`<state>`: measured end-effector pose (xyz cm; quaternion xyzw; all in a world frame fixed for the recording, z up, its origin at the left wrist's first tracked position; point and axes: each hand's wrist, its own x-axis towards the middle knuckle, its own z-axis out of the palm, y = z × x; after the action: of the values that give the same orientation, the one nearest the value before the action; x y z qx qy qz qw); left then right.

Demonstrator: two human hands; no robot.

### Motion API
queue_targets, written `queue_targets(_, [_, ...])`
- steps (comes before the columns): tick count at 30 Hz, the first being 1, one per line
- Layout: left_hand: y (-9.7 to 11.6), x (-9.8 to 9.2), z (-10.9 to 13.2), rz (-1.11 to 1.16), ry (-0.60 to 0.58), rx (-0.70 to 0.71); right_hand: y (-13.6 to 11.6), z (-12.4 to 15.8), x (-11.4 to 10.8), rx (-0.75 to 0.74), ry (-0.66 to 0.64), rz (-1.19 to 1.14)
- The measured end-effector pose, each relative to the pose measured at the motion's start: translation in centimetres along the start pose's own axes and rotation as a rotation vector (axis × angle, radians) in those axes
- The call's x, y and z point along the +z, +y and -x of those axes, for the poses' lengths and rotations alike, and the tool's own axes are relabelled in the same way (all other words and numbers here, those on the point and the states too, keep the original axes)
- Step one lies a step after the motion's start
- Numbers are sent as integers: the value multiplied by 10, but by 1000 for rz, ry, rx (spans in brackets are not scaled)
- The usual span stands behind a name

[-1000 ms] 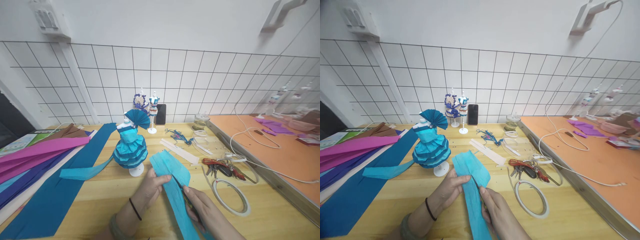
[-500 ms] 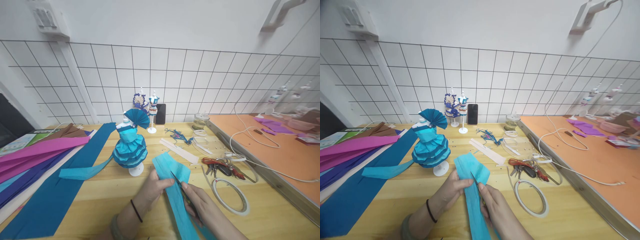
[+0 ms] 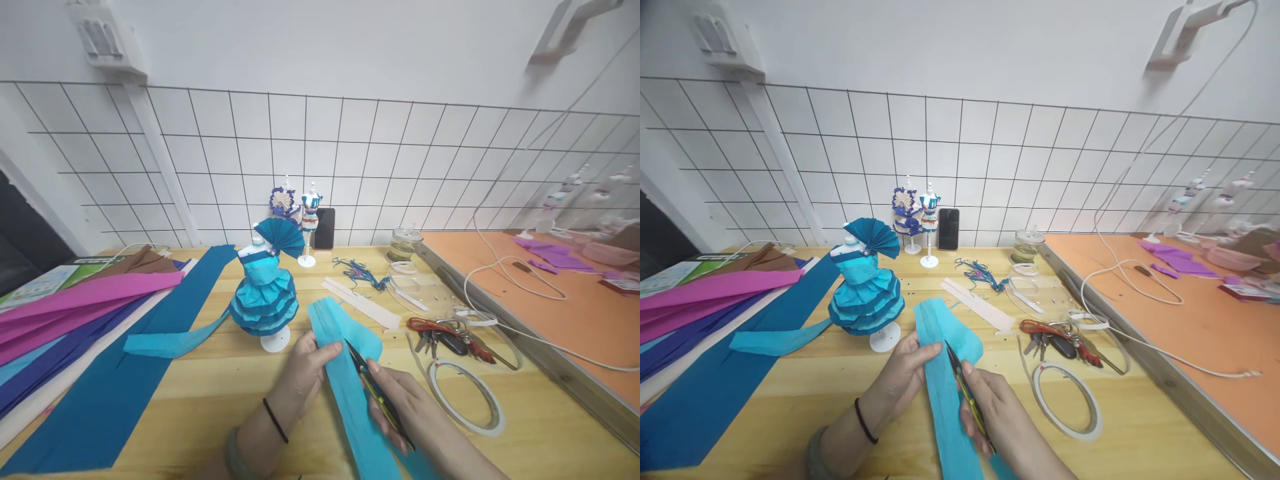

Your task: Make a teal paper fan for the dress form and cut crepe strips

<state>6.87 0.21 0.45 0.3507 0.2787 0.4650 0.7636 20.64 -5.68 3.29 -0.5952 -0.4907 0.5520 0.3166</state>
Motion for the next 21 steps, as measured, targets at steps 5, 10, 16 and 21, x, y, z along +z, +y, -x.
queue_targets(5, [0, -3, -4, 21, 60, 95, 5, 9, -2, 35, -79, 25])
queue_targets(10, [3, -3, -4, 96, 75, 104, 0, 25, -14, 123, -116, 128])
queue_targets(16, [3, 0, -1, 158, 43, 133, -26, 32, -38, -6, 14, 92])
queue_targets(21, [4, 0, -1, 202, 28, 98, -23, -5, -50, -179, 150, -53])
